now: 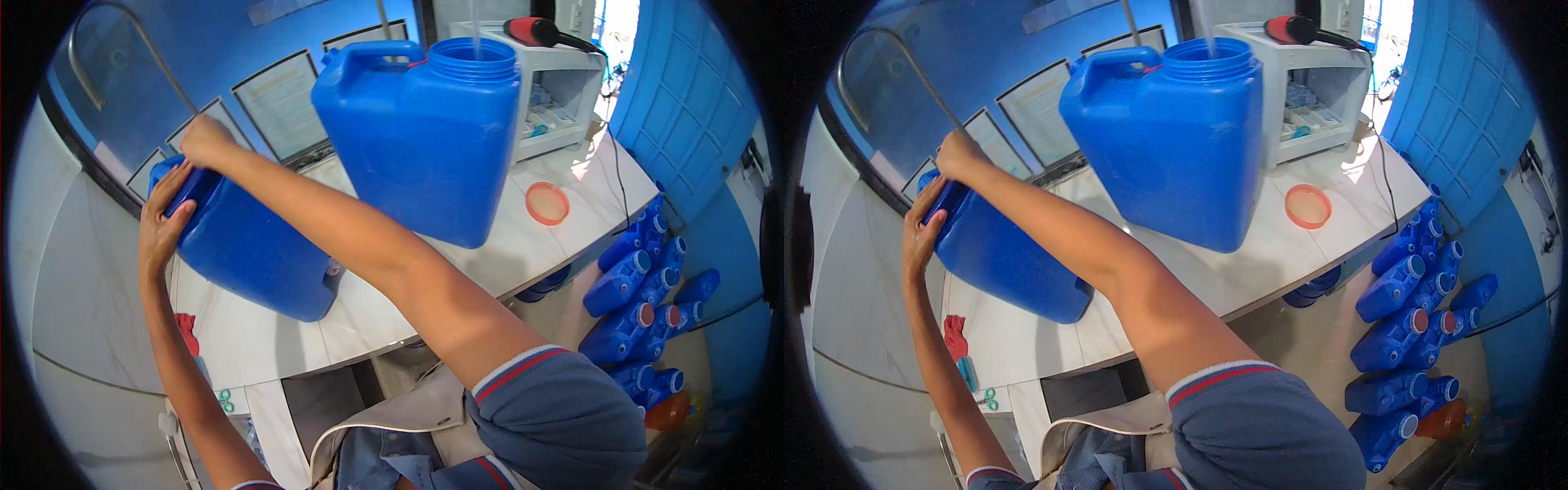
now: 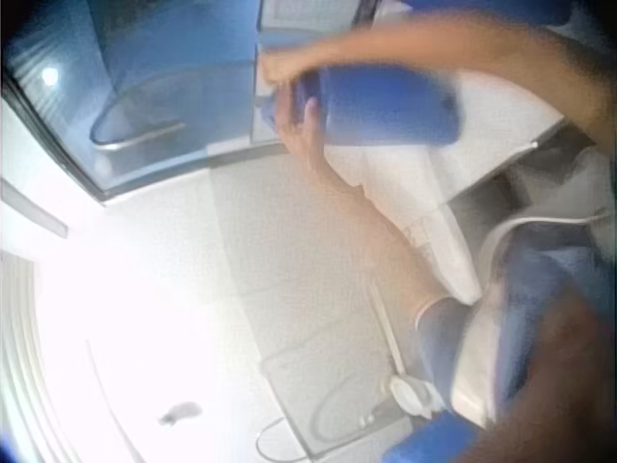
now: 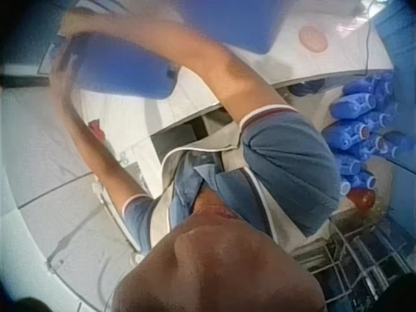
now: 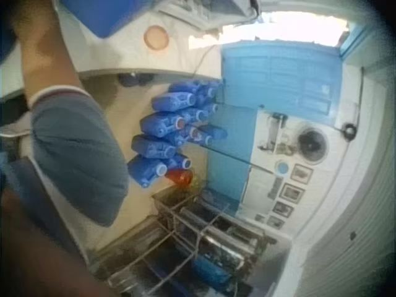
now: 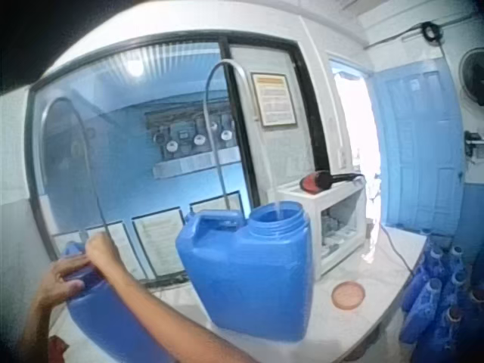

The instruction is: The person seals the openings of large blue plastic containers by placing shrink-wrap bands over the rims and using a heat gun to shrink them. They also wipe the work surface with a cloth and handle container caps and lids.

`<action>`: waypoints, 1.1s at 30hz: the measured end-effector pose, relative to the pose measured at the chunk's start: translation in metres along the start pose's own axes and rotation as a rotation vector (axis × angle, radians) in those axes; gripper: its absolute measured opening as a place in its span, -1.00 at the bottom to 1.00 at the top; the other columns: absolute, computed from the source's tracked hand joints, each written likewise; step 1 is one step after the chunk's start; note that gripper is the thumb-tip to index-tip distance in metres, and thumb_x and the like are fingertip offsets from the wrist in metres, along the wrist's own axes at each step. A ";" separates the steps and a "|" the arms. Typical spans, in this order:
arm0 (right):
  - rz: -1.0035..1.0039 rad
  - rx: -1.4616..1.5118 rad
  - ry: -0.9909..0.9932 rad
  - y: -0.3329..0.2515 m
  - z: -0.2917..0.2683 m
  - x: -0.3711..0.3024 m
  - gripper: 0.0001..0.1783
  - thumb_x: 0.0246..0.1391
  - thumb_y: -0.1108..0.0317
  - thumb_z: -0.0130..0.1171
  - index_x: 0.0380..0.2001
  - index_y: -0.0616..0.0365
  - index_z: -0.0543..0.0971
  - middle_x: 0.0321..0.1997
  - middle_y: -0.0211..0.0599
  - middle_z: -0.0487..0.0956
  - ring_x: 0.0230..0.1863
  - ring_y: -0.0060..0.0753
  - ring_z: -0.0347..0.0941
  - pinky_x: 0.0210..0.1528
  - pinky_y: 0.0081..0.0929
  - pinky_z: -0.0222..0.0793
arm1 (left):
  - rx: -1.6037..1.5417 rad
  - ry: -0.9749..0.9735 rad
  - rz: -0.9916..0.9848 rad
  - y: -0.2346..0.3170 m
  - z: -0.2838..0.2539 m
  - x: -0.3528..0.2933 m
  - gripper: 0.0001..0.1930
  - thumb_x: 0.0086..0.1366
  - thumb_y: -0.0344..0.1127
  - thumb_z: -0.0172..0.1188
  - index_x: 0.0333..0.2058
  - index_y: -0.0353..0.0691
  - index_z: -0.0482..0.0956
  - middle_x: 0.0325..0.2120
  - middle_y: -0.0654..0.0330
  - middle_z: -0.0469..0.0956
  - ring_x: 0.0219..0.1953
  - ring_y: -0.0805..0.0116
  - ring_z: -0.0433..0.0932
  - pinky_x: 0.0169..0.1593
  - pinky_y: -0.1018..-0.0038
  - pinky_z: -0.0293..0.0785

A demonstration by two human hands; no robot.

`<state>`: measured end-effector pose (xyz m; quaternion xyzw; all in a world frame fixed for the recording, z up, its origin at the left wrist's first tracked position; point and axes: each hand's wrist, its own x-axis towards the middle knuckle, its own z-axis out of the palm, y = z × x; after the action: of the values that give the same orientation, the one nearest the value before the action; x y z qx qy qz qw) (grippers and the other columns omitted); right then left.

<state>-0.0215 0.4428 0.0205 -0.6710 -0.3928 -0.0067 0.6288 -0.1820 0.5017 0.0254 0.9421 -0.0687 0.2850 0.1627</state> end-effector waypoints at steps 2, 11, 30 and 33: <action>-0.257 0.141 0.200 0.014 -0.010 -0.029 -0.66 -0.03 0.33 0.04 -0.21 0.31 0.55 -0.25 0.06 0.57 -0.20 -0.13 0.53 -0.15 -0.31 0.39 | 0.064 0.086 -0.077 0.016 0.011 -0.006 -0.48 0.13 -0.15 0.17 0.05 -0.25 0.43 0.08 0.07 0.39 0.23 0.10 0.20 0.28 0.25 -0.02; 0.152 0.181 -0.883 0.126 -0.332 -0.242 -0.68 0.19 0.28 -0.01 -0.12 0.28 0.53 -0.20 -0.28 0.59 -0.15 -0.50 0.48 -0.05 -0.51 0.38 | 0.058 0.020 0.330 0.182 0.206 -0.020 -0.48 -0.01 -0.64 0.03 0.02 -0.23 0.41 0.01 0.01 0.42 0.10 0.04 0.36 0.14 0.20 0.26; 0.214 -1.170 -0.174 0.410 -0.582 -0.108 -0.74 -0.15 0.12 0.29 -0.28 -0.27 0.67 0.21 -0.25 0.28 0.25 0.02 0.04 0.26 -0.09 -0.06 | -0.753 -0.291 -0.541 0.352 0.476 0.080 -0.70 0.35 -0.35 -0.04 -0.02 -0.38 0.44 -0.15 0.09 0.55 -0.04 0.36 0.48 0.05 0.48 0.34; 0.185 -1.083 -0.277 0.416 -0.582 -0.102 -0.80 -0.11 0.10 0.24 -0.37 -0.19 0.68 0.24 -0.25 0.26 0.30 0.06 -0.04 0.29 0.04 -0.16 | -0.858 -0.230 -0.639 0.350 0.479 0.075 -0.69 0.36 -0.31 -0.04 -0.03 -0.39 0.44 -0.16 0.08 0.55 -0.05 0.34 0.48 0.05 0.48 0.34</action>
<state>0.4125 -0.0629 -0.2576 -0.9241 -0.3515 -0.0640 0.1353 0.0487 0.0051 -0.2152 0.7904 0.0934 0.0631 0.6021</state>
